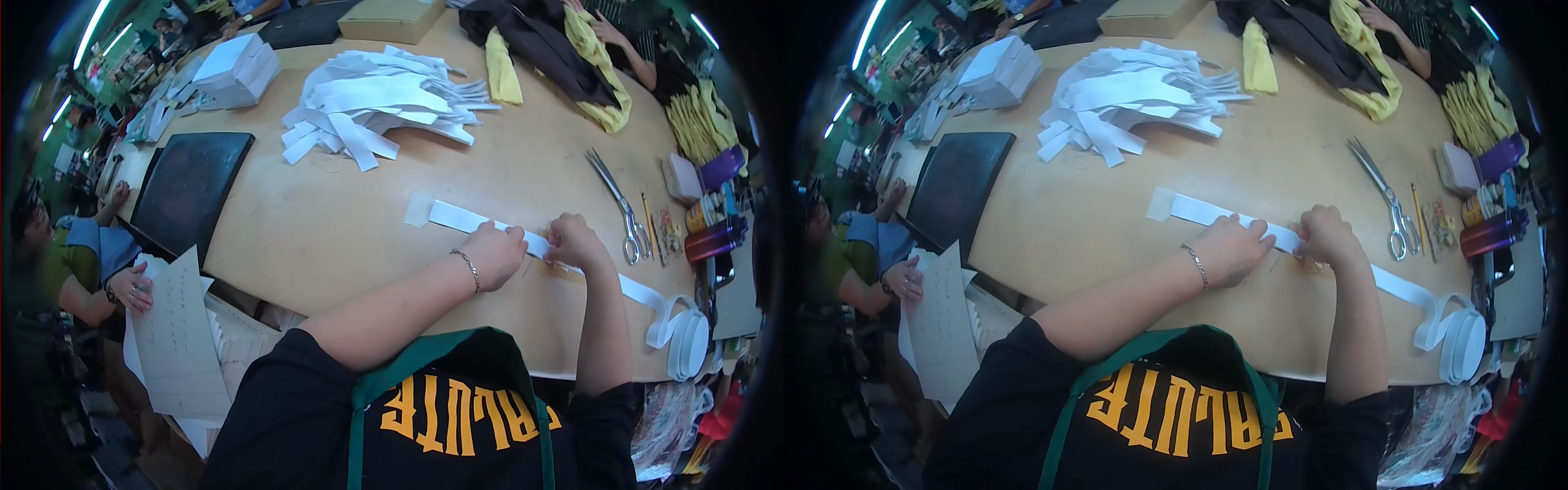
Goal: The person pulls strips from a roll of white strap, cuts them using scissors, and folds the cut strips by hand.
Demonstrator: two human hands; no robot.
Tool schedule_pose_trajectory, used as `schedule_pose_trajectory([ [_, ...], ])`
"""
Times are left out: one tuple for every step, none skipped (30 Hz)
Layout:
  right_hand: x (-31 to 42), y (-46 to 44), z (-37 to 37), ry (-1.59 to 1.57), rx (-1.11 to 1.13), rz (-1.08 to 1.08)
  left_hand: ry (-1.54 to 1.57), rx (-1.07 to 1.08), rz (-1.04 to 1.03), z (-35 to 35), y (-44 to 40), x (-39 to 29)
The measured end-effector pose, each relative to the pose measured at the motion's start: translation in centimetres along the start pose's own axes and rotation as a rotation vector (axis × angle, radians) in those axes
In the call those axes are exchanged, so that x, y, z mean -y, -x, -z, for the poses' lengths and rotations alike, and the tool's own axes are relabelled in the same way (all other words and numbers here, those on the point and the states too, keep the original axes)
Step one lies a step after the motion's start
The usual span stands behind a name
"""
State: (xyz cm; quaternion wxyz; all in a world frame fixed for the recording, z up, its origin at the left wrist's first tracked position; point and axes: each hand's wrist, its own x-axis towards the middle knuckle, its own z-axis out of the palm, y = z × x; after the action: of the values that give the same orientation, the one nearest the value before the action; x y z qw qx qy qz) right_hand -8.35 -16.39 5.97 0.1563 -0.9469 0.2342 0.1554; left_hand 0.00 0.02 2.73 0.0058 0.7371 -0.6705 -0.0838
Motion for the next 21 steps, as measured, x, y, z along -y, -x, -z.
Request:
schedule_pose_trajectory([
  [0.3,0.4,-0.2,-0.039,-0.02,-0.009,0.018,0.006,0.026,0.1,0.1,0.0],
  [0.4,0.9,-0.6,-0.078,-0.035,-0.021,0.041,0.014,0.049,0.1,0.2,-0.1],
  [-0.1,1.2,-1.6,-0.154,-0.113,0.049,0.12,-0.04,0.082,0.4,0.6,-0.2],
  [-1.1,1.3,-3.0,-0.232,-0.19,0.124,0.196,-0.094,0.117,0.9,1.2,-0.1],
  [-1.5,1.6,-4.0,-0.314,-0.263,0.201,0.27,-0.146,0.154,1.1,1.9,0.2],
  [-0.6,2.7,-3.8,-0.371,-0.261,0.258,0.189,-0.351,0.086,0.9,2.6,0.5],
  [1.0,4.6,-3.4,-0.435,-0.255,0.309,0.104,-0.547,0.015,0.4,3.6,0.6],
  [2.4,6.0,-3.2,-0.503,-0.247,0.351,0.02,-0.735,-0.062,-0.1,4.6,0.6],
  [3.3,6.7,-3.3,-0.551,-0.232,0.38,0.124,-0.592,-0.086,-0.3,5.8,0.6],
  [3.9,7.4,-3.6,-0.598,-0.223,0.404,0.227,-0.45,-0.116,-0.4,7.1,0.7],
  [4.4,7.9,-3.7,-0.643,-0.216,0.427,0.326,-0.308,-0.149,-0.3,8.3,0.9],
  [4.8,8.2,-3.8,-0.675,-0.185,0.406,0.374,-0.347,-0.162,-0.1,9.6,1.2],
  [5.4,8.4,-3.8,-0.701,-0.158,0.434,0.424,-0.386,-0.175,0.3,10.8,1.5],
  [5.9,8.5,-3.9,-0.727,-0.129,0.46,0.428,-0.4,-0.159,0.8,11.9,1.7],
  [6.1,8.6,-4.0,-0.753,-0.098,0.484,0.434,-0.413,-0.143,1.2,12.9,1.9],
  [5.8,8.6,-4.4,-0.757,0.004,0.493,0.441,-0.426,-0.124,1.7,13.8,2.0],
  [6.2,8.5,-4.2,-0.747,-0.086,0.55,0.43,-0.487,-0.111,2.1,14.4,2.4],
  [7.0,8.3,-3.9,-0.735,-0.177,0.613,0.414,-0.549,-0.096,2.7,14.9,3.1],
  [7.4,8.1,-3.7,-0.72,-0.272,0.678,0.326,-0.61,-0.03,3.9,15.6,4.2],
  [5.8,7.8,-3.6,-0.698,-0.245,0.645,0.23,-0.671,0.034,5.6,16.1,5.8],
  [4.2,7.6,-3.5,-0.605,-0.305,0.54,0.167,-0.775,0.017,7.6,16.2,8.1],
])
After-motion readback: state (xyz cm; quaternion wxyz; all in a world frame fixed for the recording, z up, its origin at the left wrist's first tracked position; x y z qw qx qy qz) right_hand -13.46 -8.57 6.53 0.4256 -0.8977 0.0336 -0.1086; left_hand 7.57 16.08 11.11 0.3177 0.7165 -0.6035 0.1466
